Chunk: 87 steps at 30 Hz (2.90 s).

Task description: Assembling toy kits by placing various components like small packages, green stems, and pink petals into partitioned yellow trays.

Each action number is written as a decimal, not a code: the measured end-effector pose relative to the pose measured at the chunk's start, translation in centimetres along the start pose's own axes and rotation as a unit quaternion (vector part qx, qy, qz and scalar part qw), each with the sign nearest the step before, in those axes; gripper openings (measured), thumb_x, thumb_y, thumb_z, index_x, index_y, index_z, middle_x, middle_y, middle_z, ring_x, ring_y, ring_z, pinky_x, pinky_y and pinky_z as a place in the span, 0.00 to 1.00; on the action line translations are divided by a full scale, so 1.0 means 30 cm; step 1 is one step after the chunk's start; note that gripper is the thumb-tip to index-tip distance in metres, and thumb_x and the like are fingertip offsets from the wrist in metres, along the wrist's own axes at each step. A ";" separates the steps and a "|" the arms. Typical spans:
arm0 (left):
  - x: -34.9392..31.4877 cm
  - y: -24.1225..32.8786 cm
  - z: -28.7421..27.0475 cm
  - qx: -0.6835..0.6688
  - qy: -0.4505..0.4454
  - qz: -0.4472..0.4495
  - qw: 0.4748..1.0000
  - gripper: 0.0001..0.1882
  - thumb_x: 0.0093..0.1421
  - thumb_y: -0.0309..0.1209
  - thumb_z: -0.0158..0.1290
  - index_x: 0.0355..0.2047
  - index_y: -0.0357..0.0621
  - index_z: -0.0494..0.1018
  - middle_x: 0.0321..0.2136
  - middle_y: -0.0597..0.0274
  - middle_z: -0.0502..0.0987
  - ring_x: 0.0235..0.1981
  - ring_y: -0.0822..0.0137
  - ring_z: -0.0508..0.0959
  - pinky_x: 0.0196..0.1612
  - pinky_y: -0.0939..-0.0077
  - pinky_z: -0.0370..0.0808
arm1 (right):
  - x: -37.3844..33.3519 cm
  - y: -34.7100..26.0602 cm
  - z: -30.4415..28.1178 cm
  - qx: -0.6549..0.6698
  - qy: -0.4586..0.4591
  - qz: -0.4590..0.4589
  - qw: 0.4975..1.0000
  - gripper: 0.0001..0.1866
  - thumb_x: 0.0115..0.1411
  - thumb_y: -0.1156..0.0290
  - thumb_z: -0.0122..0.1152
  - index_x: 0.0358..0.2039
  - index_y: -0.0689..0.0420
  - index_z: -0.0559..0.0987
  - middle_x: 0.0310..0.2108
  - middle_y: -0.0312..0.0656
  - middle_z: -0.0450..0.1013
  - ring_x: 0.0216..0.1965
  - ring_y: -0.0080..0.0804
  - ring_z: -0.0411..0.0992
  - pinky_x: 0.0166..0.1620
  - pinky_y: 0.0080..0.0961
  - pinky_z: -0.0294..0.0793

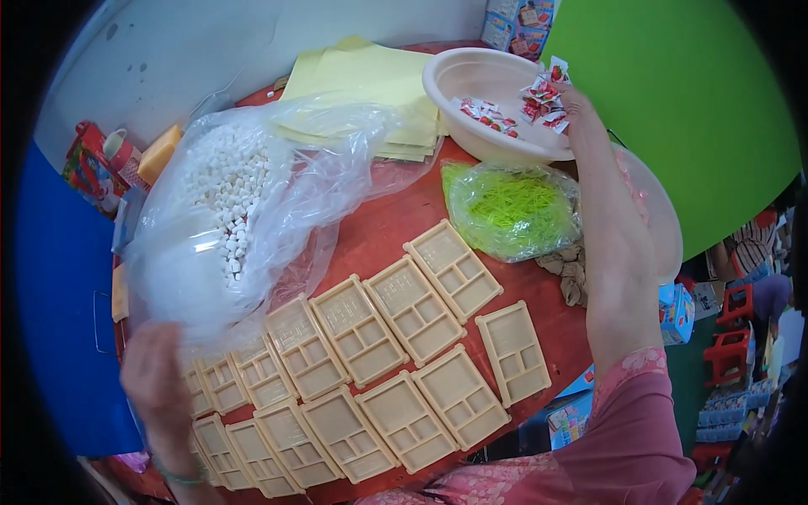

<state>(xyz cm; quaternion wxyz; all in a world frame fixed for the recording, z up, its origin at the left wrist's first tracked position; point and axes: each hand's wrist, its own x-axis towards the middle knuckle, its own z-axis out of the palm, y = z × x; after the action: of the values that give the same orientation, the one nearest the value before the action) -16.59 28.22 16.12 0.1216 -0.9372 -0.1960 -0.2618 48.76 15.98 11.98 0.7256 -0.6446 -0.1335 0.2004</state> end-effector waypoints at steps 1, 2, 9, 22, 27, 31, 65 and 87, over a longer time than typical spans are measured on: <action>0.083 0.095 0.027 -0.019 -0.004 0.041 0.999 0.13 0.49 0.16 0.48 0.36 0.34 0.75 0.34 0.51 0.77 0.37 0.52 0.77 0.42 0.64 0.74 | -0.034 -0.032 -0.007 -0.001 0.005 -0.003 1.000 0.15 0.58 0.72 0.58 0.46 0.59 0.73 0.35 0.46 0.75 0.28 0.33 0.77 0.25 0.31 0.80; 0.151 0.170 0.061 -0.035 -0.009 0.082 0.996 0.13 0.47 0.17 0.49 0.35 0.35 0.75 0.33 0.53 0.76 0.36 0.54 0.77 0.41 0.65 0.74 | -0.079 -0.065 0.004 0.019 0.009 -0.010 1.000 0.13 0.61 0.71 0.54 0.45 0.62 0.73 0.32 0.48 0.76 0.26 0.35 0.78 0.21 0.29 0.79; 0.438 0.452 0.334 -0.210 -0.015 0.199 0.957 0.08 0.46 0.22 0.50 0.29 0.40 0.71 0.27 0.59 0.73 0.32 0.60 0.75 0.36 0.68 0.72 | -0.448 -0.221 0.134 0.058 -0.060 -0.072 0.994 0.14 0.62 0.75 0.51 0.47 0.65 0.72 0.34 0.51 0.76 0.30 0.38 0.78 0.25 0.32 0.81; 0.376 0.526 0.359 -0.187 -0.004 0.279 0.942 0.08 0.47 0.25 0.50 0.30 0.41 0.71 0.27 0.60 0.73 0.33 0.62 0.74 0.35 0.68 0.73 | -0.904 0.033 0.263 -0.012 -0.287 -0.035 0.957 0.19 0.48 0.84 0.64 0.43 0.60 0.78 0.37 0.39 0.77 0.36 0.24 0.76 0.41 0.24 0.77; 0.280 0.483 0.327 -0.161 0.028 0.285 0.945 0.03 0.48 0.28 0.50 0.25 0.44 0.71 0.25 0.61 0.72 0.32 0.64 0.74 0.38 0.69 0.72 | -0.965 0.078 0.324 -0.229 -0.303 -0.126 0.916 0.15 0.48 0.78 0.68 0.38 0.56 0.78 0.31 0.31 0.75 0.33 0.16 0.71 0.39 0.18 0.72; 0.221 0.448 0.296 -0.164 0.013 0.271 0.948 0.03 0.49 0.28 0.50 0.25 0.44 0.71 0.24 0.62 0.72 0.31 0.65 0.74 0.40 0.69 0.71 | -1.041 0.118 0.365 -0.318 -0.276 -0.203 0.884 0.15 0.48 0.76 0.68 0.37 0.59 0.77 0.33 0.35 0.73 0.36 0.22 0.71 0.41 0.22 0.71; -0.438 0.080 -0.050 -0.100 0.082 0.082 0.988 0.13 0.49 0.28 0.52 0.35 0.38 0.75 0.30 0.60 0.75 0.33 0.65 0.74 0.37 0.71 0.72 | -1.596 0.056 0.778 -0.271 -0.457 -0.338 0.777 0.19 0.64 0.72 0.49 0.55 0.64 0.69 0.53 0.45 0.68 0.55 0.31 0.65 0.58 0.27 0.60; -0.867 -0.733 0.157 0.132 -0.039 -0.195 0.971 0.09 0.57 0.20 0.46 0.35 0.40 0.76 0.31 0.51 0.78 0.33 0.53 0.78 0.38 0.63 0.75 | -1.498 0.157 0.231 -0.383 -0.254 -0.260 0.849 0.07 0.56 0.77 0.61 0.37 0.63 0.79 0.33 0.44 0.77 0.37 0.32 0.76 0.42 0.26 0.73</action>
<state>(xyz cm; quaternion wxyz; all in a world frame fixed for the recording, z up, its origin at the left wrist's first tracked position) -44.43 41.52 0.93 0.1829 -0.8659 -0.4123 -0.2161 5.36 1.70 11.16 0.3873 -0.7399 -0.5420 0.0940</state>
